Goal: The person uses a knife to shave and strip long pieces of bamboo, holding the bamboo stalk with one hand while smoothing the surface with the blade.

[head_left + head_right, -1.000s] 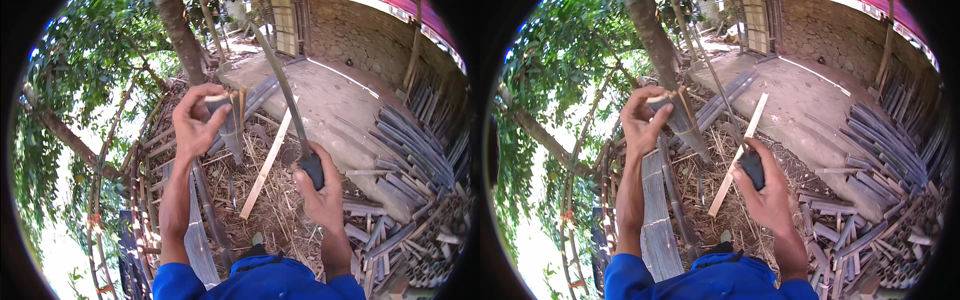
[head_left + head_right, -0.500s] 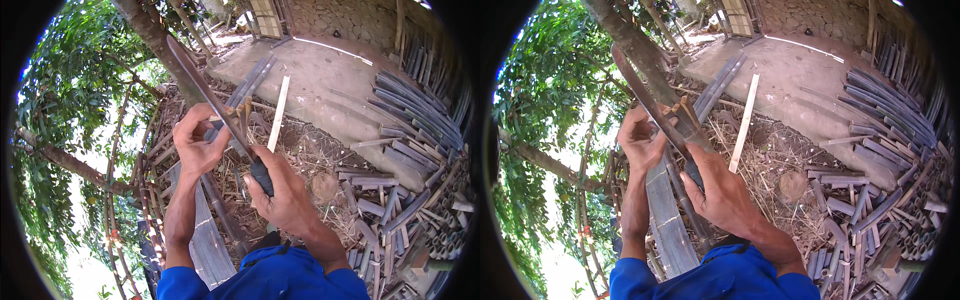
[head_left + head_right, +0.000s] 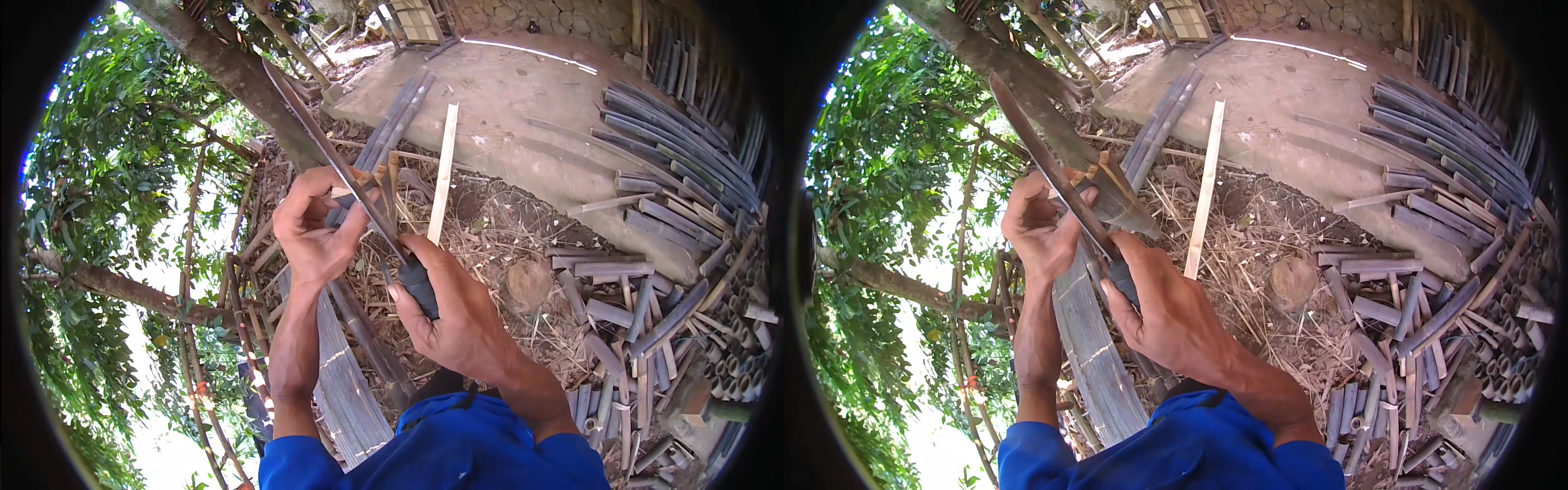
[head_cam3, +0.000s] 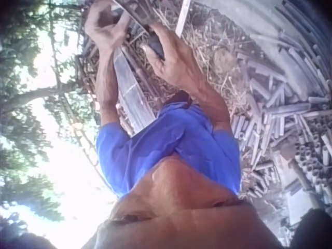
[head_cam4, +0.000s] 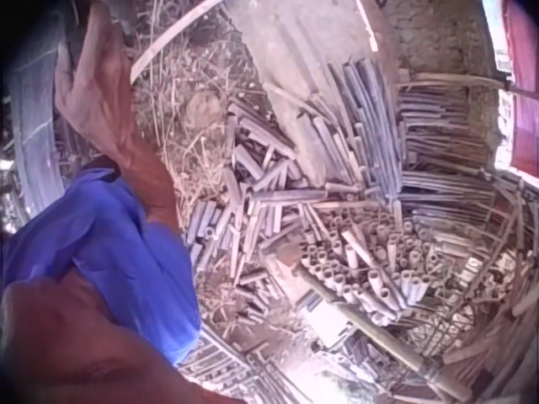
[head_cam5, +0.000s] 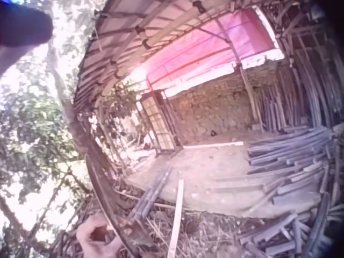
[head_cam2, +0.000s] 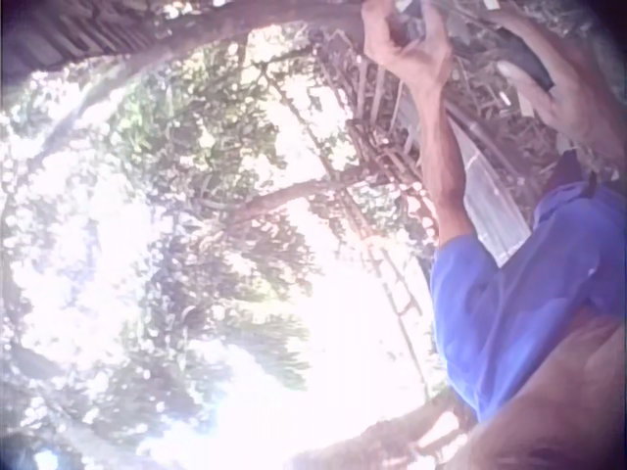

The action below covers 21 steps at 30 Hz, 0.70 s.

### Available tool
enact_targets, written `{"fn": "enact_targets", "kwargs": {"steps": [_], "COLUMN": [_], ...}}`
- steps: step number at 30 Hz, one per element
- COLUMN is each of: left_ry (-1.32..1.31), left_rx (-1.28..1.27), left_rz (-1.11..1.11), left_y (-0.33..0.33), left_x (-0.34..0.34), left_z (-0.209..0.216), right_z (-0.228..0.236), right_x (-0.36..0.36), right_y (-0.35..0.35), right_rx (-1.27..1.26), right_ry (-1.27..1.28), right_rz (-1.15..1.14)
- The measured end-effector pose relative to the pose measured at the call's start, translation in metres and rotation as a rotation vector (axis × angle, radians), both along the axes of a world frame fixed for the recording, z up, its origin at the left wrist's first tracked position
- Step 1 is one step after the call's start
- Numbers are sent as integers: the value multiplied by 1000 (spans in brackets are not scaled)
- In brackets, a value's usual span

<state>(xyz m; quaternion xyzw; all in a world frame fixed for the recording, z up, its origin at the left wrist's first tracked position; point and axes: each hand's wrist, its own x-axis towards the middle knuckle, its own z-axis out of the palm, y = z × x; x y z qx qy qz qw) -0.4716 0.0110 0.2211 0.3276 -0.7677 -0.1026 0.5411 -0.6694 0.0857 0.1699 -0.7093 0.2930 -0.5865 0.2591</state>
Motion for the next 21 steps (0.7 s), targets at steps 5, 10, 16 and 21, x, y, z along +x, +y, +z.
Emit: {"fn": "enact_targets", "kwargs": {"steps": [5, 10, 16, 21], "left_ry": [20, -415, -654, -1112], "left_rx": [23, -366, -575, -2], "left_rz": [-48, 31, 205, 474], "left_y": [-7, -8, -36, -114], "left_x": [-24, -29, -88, -58], "left_z": [2, 93, 193, 71], "right_z": [4, 16, 11, 14], "right_x": [-26, -50, -67, -36], "right_y": [-9, -14, -24, -21], "right_rx": [268, 318, 383, 483], "right_ry": [-3, 41, 174, 221], "right_rz": [100, 63, -27, 27]}}
